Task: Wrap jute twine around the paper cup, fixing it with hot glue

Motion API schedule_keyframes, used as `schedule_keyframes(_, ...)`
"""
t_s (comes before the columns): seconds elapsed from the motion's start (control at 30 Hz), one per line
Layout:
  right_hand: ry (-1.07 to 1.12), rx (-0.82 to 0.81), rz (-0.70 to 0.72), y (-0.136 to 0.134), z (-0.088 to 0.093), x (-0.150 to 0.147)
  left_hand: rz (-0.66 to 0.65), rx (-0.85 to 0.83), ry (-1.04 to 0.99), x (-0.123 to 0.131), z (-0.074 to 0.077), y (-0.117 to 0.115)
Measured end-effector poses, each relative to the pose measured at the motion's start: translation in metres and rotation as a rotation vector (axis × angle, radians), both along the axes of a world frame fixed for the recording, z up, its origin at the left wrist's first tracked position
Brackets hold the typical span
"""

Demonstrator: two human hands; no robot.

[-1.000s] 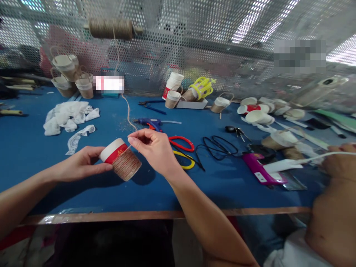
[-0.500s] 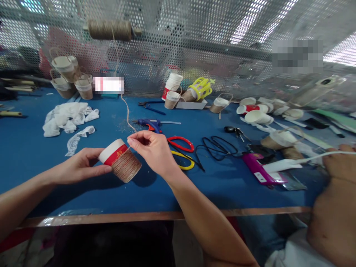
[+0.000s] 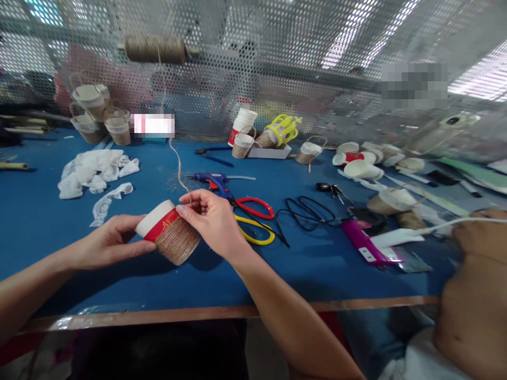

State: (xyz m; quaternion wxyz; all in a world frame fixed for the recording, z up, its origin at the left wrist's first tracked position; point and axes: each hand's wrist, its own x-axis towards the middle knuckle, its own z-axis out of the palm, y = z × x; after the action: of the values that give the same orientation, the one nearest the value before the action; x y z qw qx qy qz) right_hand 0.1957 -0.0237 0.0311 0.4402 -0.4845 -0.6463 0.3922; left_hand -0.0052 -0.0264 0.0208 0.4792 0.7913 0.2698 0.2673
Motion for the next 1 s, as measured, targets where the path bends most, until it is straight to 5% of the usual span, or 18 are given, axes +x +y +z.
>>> schedule_keyframes(0.33, -0.064, 0.056, -0.015, -0.0011, -0.0033, 0.0000, -0.008, 0.068, -0.014, 0.0011, 0.0063, -0.0020)
schedule_keyframes(0.7, -0.152, -0.162, 0.156, 0.0010, -0.0074, -0.0001, -0.039, 0.353, 0.005, 0.0016, -0.0008, 0.0059)
schedule_keyframes(0.9, -0.169, -0.107, 0.110, 0.0041, -0.0079, -0.0021, -0.055, 0.325, 0.064, 0.0013, -0.0001, 0.0040)
schedule_keyframes(1.0, -0.235, -0.066, 0.074, 0.0032, -0.0074, -0.0032, -0.029, 0.178, 0.118, 0.0023, 0.0019, 0.0022)
